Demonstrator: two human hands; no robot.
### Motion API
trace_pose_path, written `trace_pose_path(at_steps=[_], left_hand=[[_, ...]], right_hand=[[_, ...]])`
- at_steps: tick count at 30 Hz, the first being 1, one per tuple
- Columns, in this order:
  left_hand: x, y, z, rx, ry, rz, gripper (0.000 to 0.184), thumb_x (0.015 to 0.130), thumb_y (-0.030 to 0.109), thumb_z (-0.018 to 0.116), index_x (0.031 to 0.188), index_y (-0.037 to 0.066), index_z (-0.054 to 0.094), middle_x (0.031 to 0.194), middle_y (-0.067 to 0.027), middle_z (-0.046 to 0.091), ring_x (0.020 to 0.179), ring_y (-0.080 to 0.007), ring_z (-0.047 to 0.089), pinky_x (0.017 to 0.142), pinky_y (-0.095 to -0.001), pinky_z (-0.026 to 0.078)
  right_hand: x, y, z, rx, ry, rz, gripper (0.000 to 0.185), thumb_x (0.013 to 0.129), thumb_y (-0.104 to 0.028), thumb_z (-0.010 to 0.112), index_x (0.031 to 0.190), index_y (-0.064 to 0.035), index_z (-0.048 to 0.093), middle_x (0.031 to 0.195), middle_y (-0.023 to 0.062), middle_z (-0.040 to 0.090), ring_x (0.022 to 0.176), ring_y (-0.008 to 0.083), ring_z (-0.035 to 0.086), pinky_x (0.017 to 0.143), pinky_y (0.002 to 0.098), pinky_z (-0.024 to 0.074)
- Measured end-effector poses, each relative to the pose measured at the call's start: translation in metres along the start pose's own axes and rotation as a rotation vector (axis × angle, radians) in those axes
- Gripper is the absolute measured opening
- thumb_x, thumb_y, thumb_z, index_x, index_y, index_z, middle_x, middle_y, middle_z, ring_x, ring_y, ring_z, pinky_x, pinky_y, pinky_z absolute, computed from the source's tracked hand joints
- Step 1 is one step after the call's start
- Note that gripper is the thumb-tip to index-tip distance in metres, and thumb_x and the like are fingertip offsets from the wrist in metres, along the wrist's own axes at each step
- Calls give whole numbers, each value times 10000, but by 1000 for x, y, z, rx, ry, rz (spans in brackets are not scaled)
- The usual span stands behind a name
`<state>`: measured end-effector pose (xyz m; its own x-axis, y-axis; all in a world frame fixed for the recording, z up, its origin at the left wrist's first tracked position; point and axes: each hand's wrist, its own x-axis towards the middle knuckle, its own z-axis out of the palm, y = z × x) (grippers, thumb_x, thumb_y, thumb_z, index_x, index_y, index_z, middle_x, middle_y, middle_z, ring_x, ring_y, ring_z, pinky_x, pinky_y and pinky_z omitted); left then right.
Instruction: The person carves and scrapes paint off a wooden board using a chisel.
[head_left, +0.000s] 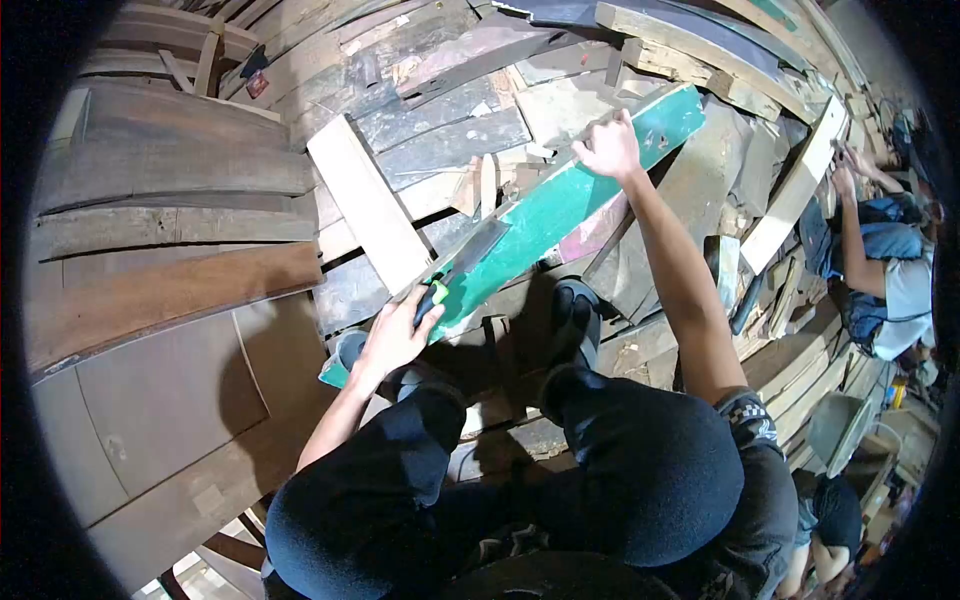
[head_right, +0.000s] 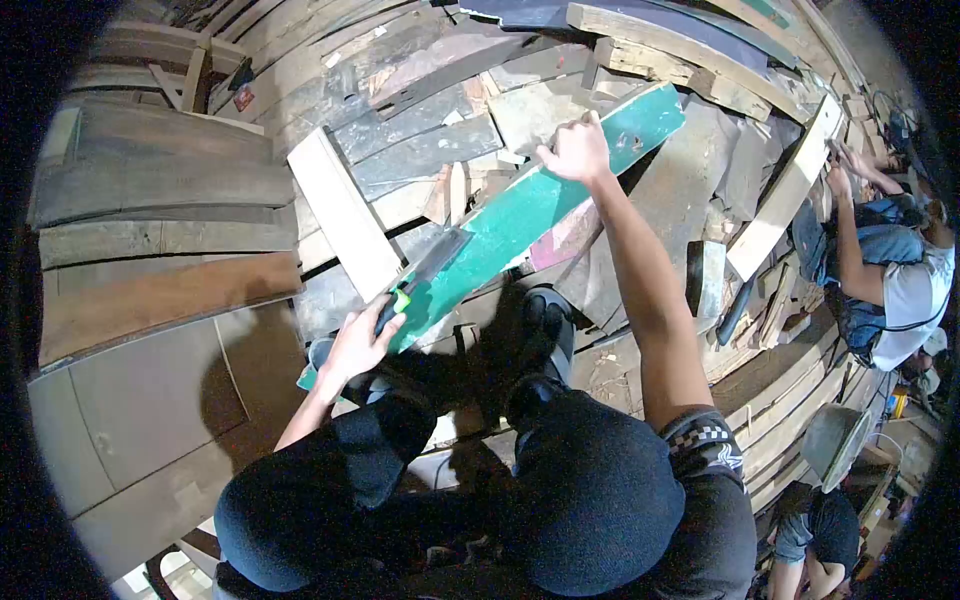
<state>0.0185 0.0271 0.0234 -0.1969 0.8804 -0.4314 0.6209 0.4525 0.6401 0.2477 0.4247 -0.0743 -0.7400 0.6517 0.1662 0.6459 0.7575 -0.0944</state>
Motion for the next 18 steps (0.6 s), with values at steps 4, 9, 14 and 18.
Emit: trace_pose_path(at_steps=[4,9,14,18], left_hand=[[11,-1,1,-17,25,65,413,990,339,599,1254,22,580,800,-292,656,817,-475,679,724,-503,518],[53,-2,7,78,-11,98,440,998,366,586,1279,27,575,821,-280,676,824,-465,686,760,-518,528],[56,-12,5,86,-11,115,484,995,402,584,1288,17,574,810,-291,674,822,-457,694,767,-503,541],[37,-9,-1,21,-29,57,446,995,354,602,1293,23,580,890,-299,679,902,-469,686,798,-494,536]], right_hand=[[-1,7,14,-84,93,-40,525,806,-510,587,692,-22,747,702,208,693,761,350,657,956,446,384],[0,5,11,8,49,-6,523,790,-507,608,675,-15,740,652,224,672,701,349,658,955,447,393],[-1,4,11,18,96,-26,481,770,-482,625,638,-32,730,645,215,666,695,353,658,951,437,399],[2,11,19,22,92,-56,494,781,-494,618,677,-25,738,678,204,685,725,354,666,980,429,386]])
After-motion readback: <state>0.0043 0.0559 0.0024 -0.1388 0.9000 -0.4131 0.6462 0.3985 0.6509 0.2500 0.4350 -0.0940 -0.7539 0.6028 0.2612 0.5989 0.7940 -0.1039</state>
